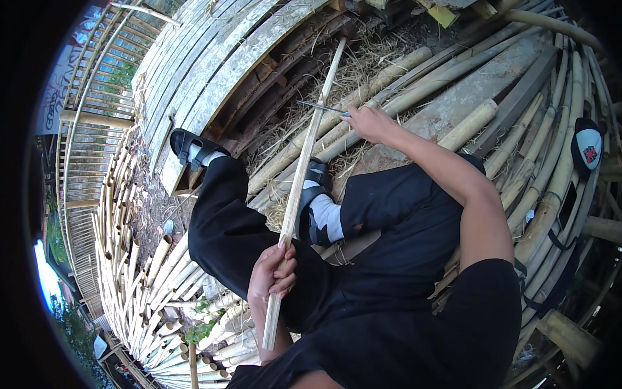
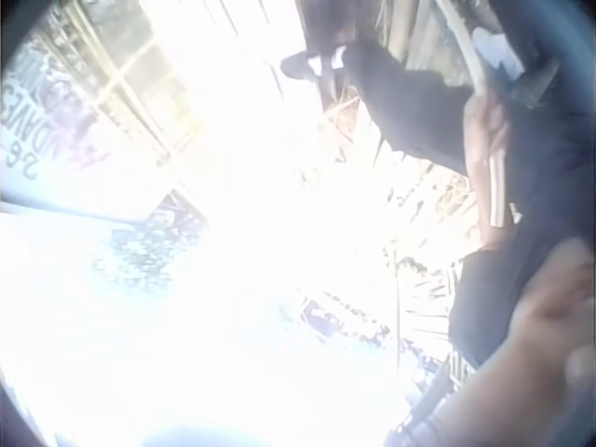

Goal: The person shaves a thin strip of wood with a knife while sitting on a pile of bamboo poles.

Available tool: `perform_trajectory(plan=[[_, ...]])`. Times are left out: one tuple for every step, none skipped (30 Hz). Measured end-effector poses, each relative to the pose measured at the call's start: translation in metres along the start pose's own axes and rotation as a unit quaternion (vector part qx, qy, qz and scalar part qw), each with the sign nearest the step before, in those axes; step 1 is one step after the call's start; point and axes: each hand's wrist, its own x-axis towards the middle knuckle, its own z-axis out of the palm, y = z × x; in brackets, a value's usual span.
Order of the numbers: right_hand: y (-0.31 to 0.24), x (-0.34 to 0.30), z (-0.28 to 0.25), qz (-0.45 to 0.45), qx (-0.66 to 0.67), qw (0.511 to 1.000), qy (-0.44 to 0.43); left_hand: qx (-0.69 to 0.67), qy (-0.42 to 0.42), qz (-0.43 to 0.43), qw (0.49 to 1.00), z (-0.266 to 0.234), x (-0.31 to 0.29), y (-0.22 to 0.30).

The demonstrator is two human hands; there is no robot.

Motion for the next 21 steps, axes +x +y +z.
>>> perform_trajectory(plan=[[-0.013,-0.009,0.000,-0.011,0.027,0.999,-0.016,-0.001,-0.002,-0.002,1.000,-0.001,-0.001,-0.002],[-0.021,-0.013,-0.004,-0.022,0.050,0.998,-0.027,-0.001,-0.001,-0.002,1.000,0.001,-0.001,-0.001],[-0.025,-0.016,-0.006,-0.023,0.051,0.998,-0.027,0.000,0.003,0.002,1.000,0.003,-0.003,-0.001],[-0.028,-0.018,-0.008,-0.073,0.046,0.996,-0.020,0.001,0.008,0.005,1.000,0.004,-0.003,-0.001],[-0.029,-0.021,-0.009,-0.119,0.040,0.992,-0.012,0.003,0.007,0.003,1.000,0.005,-0.002,-0.001],[-0.023,-0.019,-0.010,-0.128,0.018,0.991,-0.020,0.010,0.004,0.000,1.000,0.005,-0.001,-0.002],[-0.008,-0.008,-0.008,-0.124,0.019,0.992,-0.019,0.016,0.001,-0.002,1.000,0.005,0.000,-0.002],[0.011,0.005,-0.003,-0.087,-0.011,0.996,0.018,0.015,0.001,-0.006,1.000,0.005,-0.001,-0.002],[0.017,0.013,-0.006,-0.052,-0.044,0.996,0.059,0.006,0.004,-0.003,1.000,0.004,-0.001,0.000],[0.013,0.007,0.000,-0.043,-0.006,0.998,0.049,-0.004,0.006,-0.001,1.000,0.004,-0.001,0.000],[-0.001,0.006,-0.001,-0.047,-0.002,0.998,0.052,-0.002,0.011,0.004,1.000,0.002,-0.002,0.003],[-0.013,-0.004,-0.006,-0.033,0.022,0.999,0.017,0.005,0.015,0.000,1.000,0.004,-0.002,0.001],[-0.024,-0.013,-0.009,-0.019,0.046,0.999,-0.019,0.011,0.020,-0.003,1.000,0.004,-0.002,-0.001],[-0.033,-0.021,-0.011,-0.069,0.019,0.997,-0.038,0.013,0.018,-0.003,1.000,0.005,-0.001,-0.001],[-0.030,-0.020,-0.011,-0.068,0.017,0.997,-0.036,0.013,0.012,-0.002,1.000,0.005,-0.001,-0.001],[-0.026,-0.019,-0.008,-0.128,0.015,0.991,-0.019,0.014,0.006,0.000,1.000,0.005,-0.001,-0.001],[-0.025,-0.020,-0.005,-0.187,0.017,0.982,-0.003,0.014,0.008,-0.003,1.000,0.005,-0.001,-0.002],[-0.018,-0.013,-0.007,-0.127,0.023,0.992,-0.008,0.017,0.012,-0.003,1.000,0.006,0.000,-0.002],[-0.008,-0.004,-0.003,-0.125,0.025,0.992,-0.010,0.020,0.017,-0.002,1.000,0.006,0.000,-0.003],[-0.001,0.009,-0.006,-0.067,0.013,0.998,0.016,0.022,0.016,-0.002,1.000,0.005,0.000,-0.002],[0.003,0.015,-0.007,-0.009,0.002,0.999,0.042,0.015,0.009,-0.001,1.000,0.004,0.000,-0.002]])
